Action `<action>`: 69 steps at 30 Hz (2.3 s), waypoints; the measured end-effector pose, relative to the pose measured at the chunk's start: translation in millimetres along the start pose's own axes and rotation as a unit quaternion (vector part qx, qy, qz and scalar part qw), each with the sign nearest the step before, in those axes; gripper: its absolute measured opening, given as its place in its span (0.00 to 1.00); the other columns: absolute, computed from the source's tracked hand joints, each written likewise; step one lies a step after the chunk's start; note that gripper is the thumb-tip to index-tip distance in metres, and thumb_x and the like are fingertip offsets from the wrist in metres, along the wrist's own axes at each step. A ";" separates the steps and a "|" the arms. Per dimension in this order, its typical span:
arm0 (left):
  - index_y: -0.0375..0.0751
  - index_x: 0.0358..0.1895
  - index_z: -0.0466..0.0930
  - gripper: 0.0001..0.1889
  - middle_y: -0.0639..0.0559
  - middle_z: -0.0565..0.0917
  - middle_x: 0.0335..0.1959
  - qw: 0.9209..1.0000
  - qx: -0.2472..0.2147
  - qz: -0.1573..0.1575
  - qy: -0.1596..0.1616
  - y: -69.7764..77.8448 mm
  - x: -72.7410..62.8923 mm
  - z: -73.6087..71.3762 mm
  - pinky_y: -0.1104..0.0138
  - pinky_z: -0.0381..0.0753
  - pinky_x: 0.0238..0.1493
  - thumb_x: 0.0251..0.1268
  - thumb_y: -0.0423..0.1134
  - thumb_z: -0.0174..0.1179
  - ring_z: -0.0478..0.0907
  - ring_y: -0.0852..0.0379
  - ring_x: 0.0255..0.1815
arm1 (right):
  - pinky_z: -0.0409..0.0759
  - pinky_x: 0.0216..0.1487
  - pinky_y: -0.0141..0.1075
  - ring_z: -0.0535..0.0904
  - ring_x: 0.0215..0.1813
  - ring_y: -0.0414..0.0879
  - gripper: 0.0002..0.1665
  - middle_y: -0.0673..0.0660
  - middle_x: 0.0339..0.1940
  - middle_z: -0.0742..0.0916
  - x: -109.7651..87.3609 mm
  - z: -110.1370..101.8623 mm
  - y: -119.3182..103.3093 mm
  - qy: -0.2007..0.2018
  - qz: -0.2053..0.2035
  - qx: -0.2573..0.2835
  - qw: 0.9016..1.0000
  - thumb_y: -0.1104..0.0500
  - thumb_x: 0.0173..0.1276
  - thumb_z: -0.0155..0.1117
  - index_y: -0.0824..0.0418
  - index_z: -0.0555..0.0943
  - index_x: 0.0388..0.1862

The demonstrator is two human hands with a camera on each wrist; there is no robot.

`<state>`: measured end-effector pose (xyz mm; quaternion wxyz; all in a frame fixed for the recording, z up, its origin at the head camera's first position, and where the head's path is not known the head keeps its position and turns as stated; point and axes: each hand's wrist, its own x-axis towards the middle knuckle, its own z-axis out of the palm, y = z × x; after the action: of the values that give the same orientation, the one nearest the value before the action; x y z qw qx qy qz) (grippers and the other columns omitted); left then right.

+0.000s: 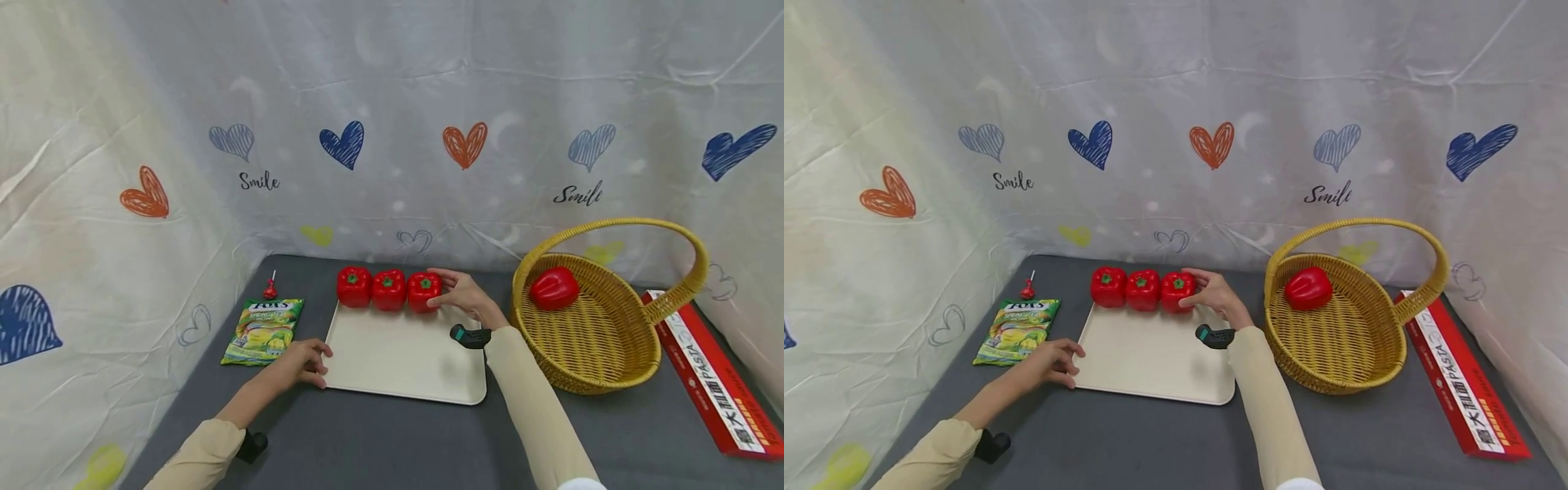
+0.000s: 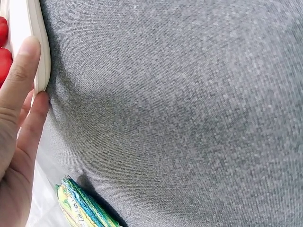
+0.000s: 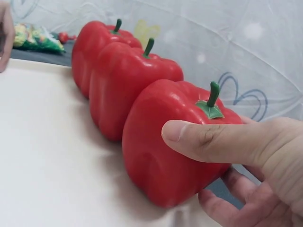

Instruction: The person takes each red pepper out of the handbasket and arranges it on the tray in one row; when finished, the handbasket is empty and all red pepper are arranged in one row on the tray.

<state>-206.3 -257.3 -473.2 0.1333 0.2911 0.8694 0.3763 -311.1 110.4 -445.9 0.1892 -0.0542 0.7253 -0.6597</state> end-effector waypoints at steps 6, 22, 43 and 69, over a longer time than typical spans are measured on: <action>0.30 0.24 0.83 0.08 0.35 0.79 0.43 1.000 -0.009 0.013 0.000 1.1 3.2 1.6 0.68 0.81 0.38 0.48 0.30 0.73 0.78 0.55 0.35 | 0.60 0.68 0.46 0.56 0.75 0.56 0.49 0.59 0.74 0.65 -5.0 -2.7 -0.3 0.013 -0.001 -0.026 1.000 0.75 0.53 0.71 0.59 0.63 0.73; 0.34 0.24 0.84 0.08 0.39 0.79 0.43 0.999 0.033 -0.001 -0.005 2.3 3.4 -0.7 0.66 0.81 0.37 0.45 0.32 0.74 0.77 0.55 0.35 | 0.70 0.60 0.53 0.74 0.63 0.56 0.30 0.61 0.62 0.79 -83.0 -49.1 -45.6 -0.042 -0.175 -0.340 0.923 0.62 0.58 0.73 0.62 0.77 0.61; 0.36 0.23 0.84 0.08 0.40 0.79 0.43 0.999 0.035 -0.006 -0.005 1.0 3.2 1.5 0.67 0.81 0.36 0.46 0.34 0.74 0.77 0.55 0.35 | 0.75 0.50 0.28 0.76 0.54 0.29 0.34 0.61 0.63 0.78 -159.5 -209.8 -7.0 -0.010 -0.020 -0.253 0.967 0.57 0.64 0.68 0.67 0.70 0.66; 0.32 0.22 0.82 0.08 0.35 0.79 0.41 0.999 0.002 0.040 0.018 -0.9 -0.5 4.0 0.69 0.81 0.34 0.44 0.29 0.74 0.77 0.56 0.33 | 0.80 0.38 0.29 0.83 0.35 0.36 0.56 0.58 0.49 0.82 -117.1 -186.6 18.7 0.163 0.170 -0.012 0.972 0.35 0.67 0.54 0.76 0.47 0.73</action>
<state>-204.4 -255.8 -476.6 0.1017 0.3187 0.8603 0.3847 -264.4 325.9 -429.5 0.1772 0.1760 0.7526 -0.6093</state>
